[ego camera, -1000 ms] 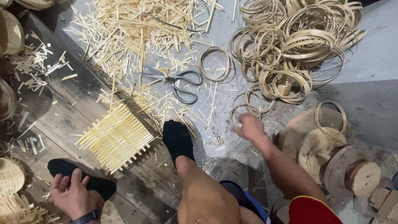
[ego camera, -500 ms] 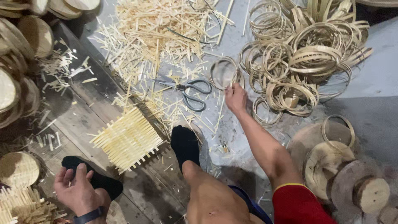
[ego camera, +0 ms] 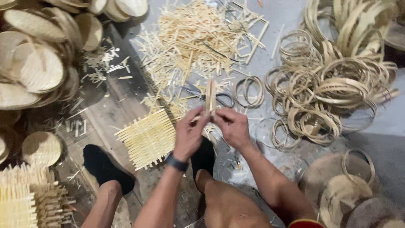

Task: The person assembles small circular bamboo trays by placing a woven base onto a wooden block and securing it with a bamboo ring. They use shears to trim the excess bamboo strips protruding from the ring and then stack the finished trays.

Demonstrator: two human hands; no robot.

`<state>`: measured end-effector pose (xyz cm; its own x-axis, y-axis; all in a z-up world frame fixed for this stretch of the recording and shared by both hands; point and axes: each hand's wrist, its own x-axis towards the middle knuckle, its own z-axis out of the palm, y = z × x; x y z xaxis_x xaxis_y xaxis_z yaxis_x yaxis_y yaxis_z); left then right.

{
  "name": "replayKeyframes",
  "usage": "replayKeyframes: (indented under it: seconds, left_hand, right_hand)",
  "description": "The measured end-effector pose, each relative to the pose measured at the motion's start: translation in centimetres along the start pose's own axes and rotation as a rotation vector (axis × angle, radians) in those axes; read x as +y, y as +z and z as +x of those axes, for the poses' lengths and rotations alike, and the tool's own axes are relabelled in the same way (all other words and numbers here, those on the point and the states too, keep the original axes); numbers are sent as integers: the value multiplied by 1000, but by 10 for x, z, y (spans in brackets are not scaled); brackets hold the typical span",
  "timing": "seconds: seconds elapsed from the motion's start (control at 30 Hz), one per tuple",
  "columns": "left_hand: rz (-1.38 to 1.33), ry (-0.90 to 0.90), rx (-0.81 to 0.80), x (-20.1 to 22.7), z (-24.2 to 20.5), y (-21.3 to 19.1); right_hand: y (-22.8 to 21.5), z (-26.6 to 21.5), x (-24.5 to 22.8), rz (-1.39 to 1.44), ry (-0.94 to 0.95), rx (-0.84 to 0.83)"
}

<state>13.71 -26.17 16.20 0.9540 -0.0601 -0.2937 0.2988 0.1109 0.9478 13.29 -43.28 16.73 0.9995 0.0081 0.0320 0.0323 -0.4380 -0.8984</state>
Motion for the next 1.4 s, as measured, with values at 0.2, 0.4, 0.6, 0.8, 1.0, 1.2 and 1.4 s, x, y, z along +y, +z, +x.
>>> replayKeyframes:
  seconds: [0.2,0.4,0.6,0.8,1.0,1.2,1.4]
  left_hand:
    - [-527,-151,188,-8,6,-28]
    - [-766,-295,117,3,-6,-97]
    - [-588,-320,-14,21,-23,-93]
    - [-545,-386,-53,45,-53,-97]
    - [-634,-528,-178,54,-57,-88]
    - [-673,-528,119,69,-76,-76]
    - [-758,-477,139,63,-78,-76]
  right_hand:
    - [-27,3,26,425,202,72]
    - [-66,24,57,-812,-147,-2]
    - [-13,29,-62,-304,-638,-135]
    - [23,46,-136,-293,-830,-481]
    - [41,31,-171,-549,-1138,-579]
    - [47,14,-177,-580,-1085,-611]
    - [51,22,-181,-609,-960,-681]
